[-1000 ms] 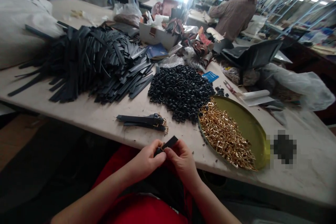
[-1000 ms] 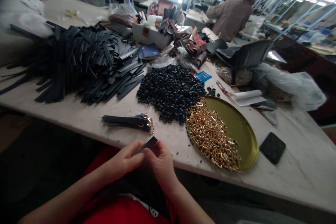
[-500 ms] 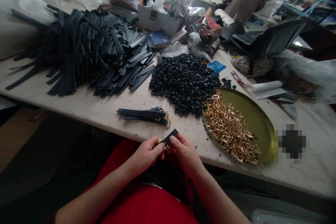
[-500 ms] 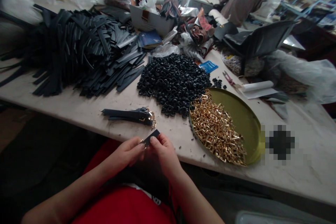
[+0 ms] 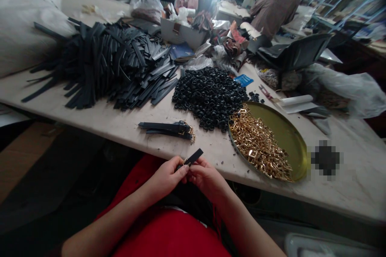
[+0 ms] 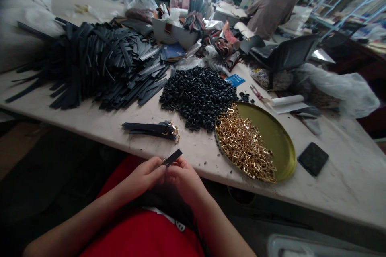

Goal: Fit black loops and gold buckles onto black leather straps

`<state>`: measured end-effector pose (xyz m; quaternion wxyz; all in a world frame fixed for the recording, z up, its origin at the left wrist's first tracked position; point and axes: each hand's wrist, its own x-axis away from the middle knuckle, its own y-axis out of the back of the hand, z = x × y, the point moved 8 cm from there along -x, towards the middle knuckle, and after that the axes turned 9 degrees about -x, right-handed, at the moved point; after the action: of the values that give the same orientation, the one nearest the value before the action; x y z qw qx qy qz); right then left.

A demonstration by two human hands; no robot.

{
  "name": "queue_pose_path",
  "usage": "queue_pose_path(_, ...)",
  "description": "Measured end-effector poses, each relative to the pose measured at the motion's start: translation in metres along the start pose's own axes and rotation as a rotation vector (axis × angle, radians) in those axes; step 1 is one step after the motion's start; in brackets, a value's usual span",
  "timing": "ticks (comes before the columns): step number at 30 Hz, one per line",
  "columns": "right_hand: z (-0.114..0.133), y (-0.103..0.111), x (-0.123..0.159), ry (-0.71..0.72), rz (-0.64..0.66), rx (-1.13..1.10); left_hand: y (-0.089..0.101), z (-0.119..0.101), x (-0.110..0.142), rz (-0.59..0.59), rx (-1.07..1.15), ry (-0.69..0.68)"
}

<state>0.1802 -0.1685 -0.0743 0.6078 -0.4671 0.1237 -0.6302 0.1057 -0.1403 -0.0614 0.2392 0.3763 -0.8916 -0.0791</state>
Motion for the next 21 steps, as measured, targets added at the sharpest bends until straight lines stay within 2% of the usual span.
queue_pose_path(4,-0.002,0.0,0.005,0.017,-0.055,0.001,0.002,0.0,0.006,-0.031,0.021,0.001)
queue_pose_path(9,0.013,0.005,0.013,0.28,-0.156,0.325,0.005,-0.002,0.013,-0.069,0.059,-0.005)
queue_pose_path(13,0.014,0.004,0.016,0.335,-0.134,0.504,0.003,-0.001,0.017,-0.086,0.009,-0.032)
queue_pose_path(15,0.02,0.004,0.022,0.42,-0.173,0.678,0.001,0.0,0.018,-0.089,-0.009,-0.038)
queue_pose_path(17,0.03,-0.001,0.032,0.585,-0.219,0.92,-0.001,-0.001,0.02,-0.093,-0.019,-0.033)
queue_pose_path(19,0.035,-0.007,0.038,0.688,-0.215,1.08,-0.001,-0.003,0.021,-0.098,-0.046,-0.028)
queue_pose_path(21,0.033,-0.004,0.035,0.619,-0.186,1.038,-0.001,-0.007,0.023,-0.079,-0.084,-0.034)
